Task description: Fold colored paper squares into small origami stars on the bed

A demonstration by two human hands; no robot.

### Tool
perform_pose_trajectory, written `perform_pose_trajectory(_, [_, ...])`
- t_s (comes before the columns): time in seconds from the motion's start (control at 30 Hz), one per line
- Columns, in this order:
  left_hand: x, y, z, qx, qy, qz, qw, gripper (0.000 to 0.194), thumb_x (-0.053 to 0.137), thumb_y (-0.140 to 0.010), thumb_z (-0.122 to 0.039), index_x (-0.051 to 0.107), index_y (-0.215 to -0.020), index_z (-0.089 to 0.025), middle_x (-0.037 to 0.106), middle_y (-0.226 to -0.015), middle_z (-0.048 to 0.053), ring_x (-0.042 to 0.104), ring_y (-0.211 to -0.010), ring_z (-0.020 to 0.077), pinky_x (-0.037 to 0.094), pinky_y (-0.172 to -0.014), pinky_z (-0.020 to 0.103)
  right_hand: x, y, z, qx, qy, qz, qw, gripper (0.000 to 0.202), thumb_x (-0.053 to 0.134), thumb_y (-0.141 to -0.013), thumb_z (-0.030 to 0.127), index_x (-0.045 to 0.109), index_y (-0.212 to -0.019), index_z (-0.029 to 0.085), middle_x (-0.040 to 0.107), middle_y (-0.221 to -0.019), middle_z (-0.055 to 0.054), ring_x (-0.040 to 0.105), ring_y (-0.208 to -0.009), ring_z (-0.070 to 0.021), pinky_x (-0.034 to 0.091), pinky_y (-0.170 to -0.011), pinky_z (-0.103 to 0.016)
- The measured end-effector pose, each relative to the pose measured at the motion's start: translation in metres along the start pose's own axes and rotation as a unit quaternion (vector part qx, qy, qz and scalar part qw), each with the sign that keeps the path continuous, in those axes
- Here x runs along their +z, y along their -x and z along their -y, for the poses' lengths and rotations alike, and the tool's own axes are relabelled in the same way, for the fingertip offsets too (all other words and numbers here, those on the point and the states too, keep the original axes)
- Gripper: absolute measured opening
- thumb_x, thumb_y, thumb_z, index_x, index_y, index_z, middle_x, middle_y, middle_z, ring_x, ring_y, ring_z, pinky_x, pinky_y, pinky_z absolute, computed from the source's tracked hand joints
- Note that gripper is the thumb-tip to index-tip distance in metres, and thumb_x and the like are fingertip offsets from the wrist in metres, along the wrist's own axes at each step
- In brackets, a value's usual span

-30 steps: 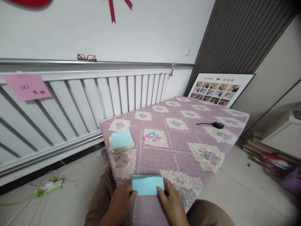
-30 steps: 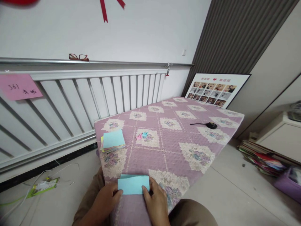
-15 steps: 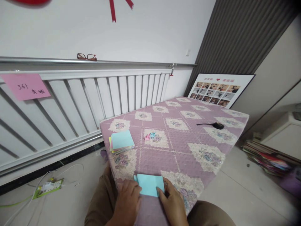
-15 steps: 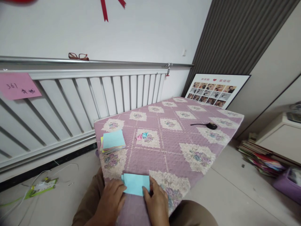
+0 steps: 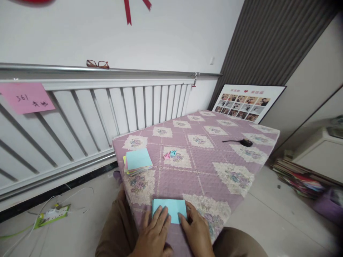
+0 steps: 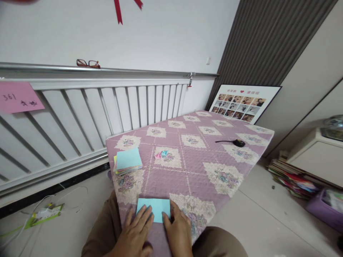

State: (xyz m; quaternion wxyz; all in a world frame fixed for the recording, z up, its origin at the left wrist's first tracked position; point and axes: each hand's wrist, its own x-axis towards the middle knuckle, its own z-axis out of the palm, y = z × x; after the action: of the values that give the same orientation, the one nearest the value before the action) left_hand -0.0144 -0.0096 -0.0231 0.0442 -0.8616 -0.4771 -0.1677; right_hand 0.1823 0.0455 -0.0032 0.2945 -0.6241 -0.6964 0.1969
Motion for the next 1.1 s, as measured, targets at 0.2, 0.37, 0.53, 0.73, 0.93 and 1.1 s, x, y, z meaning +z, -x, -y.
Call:
perform_pose_trajectory(0.2, [-0.002,0.006,0.013,-0.04,0.121,0.15,0.98,0.087,0.06,-0.079,-0.044,0.009,-0.148,-0.028,0.011,-0.154,0.008,0.016,-0.14,0.0333,0.008,-0.108,0.065,0.0,0.001,0.001,-0.01,0.021,-0.025,0.999,0.042,0.051,-0.081,0.035,0.055,-0.12,0.019,0.071,-0.085,-0.004,0.067,-0.078,-0.0231,0.05,-0.077,-0.037])
perform_pose_trajectory(0.37, [-0.012,0.0,0.013,-0.058,0.14,0.197,0.969,0.088,0.066,-0.075,-0.043,0.013,-0.145,-0.038,0.01,-0.154,0.007,0.015,-0.14,0.0359,0.008,-0.104,0.071,0.004,0.005,0.0,-0.027,0.039,-0.054,0.997,0.046,0.054,-0.08,0.032,0.052,-0.124,0.018,0.071,-0.094,-0.006,0.066,-0.085,-0.0241,0.049,-0.081,-0.04])
perform_pose_trajectory(0.53, [-0.018,-0.005,0.01,-0.064,0.131,0.216,0.965,0.089,0.069,-0.072,-0.037,0.018,-0.144,-0.039,0.01,-0.154,0.009,0.015,-0.139,0.0369,0.01,-0.103,0.071,0.007,0.005,-0.006,-0.046,0.076,-0.096,0.991,0.048,0.048,-0.082,0.025,0.046,-0.129,0.017,0.067,-0.102,-0.009,0.062,-0.093,-0.0258,0.047,-0.085,-0.043])
perform_pose_trajectory(0.73, [-0.01,0.0,0.012,-0.044,0.11,0.181,0.976,0.082,0.066,-0.074,-0.04,0.023,-0.144,-0.037,0.013,-0.154,0.01,0.02,-0.138,0.0378,0.017,-0.102,0.07,0.013,0.012,0.006,-0.134,0.146,-0.068,0.978,0.046,0.045,-0.086,0.025,0.048,-0.131,0.027,0.056,-0.131,-0.009,0.046,-0.124,-0.0299,0.032,-0.1,-0.054])
perform_pose_trajectory(0.93, [-0.001,0.007,0.018,-0.012,0.095,0.131,0.987,0.068,0.057,-0.08,-0.048,0.029,-0.142,-0.038,0.016,-0.154,0.004,0.024,-0.137,0.0342,0.019,-0.106,0.063,0.015,0.021,0.032,-0.18,0.137,0.226,0.947,0.063,0.052,-0.086,0.04,0.03,-0.144,0.027,0.034,-0.148,-0.006,0.029,-0.137,-0.0275,0.021,-0.11,-0.053])
perform_pose_trajectory(1.1, [-0.007,0.008,0.024,-0.022,0.09,0.169,0.981,0.082,0.062,-0.076,-0.043,0.021,-0.145,-0.031,0.018,-0.154,0.006,0.023,-0.138,0.0334,0.019,-0.108,0.057,0.005,0.023,0.016,-0.165,0.157,0.23,0.946,0.07,0.053,-0.084,0.046,0.026,-0.145,0.025,0.024,-0.151,-0.008,0.023,-0.139,-0.0303,0.019,-0.11,-0.057])
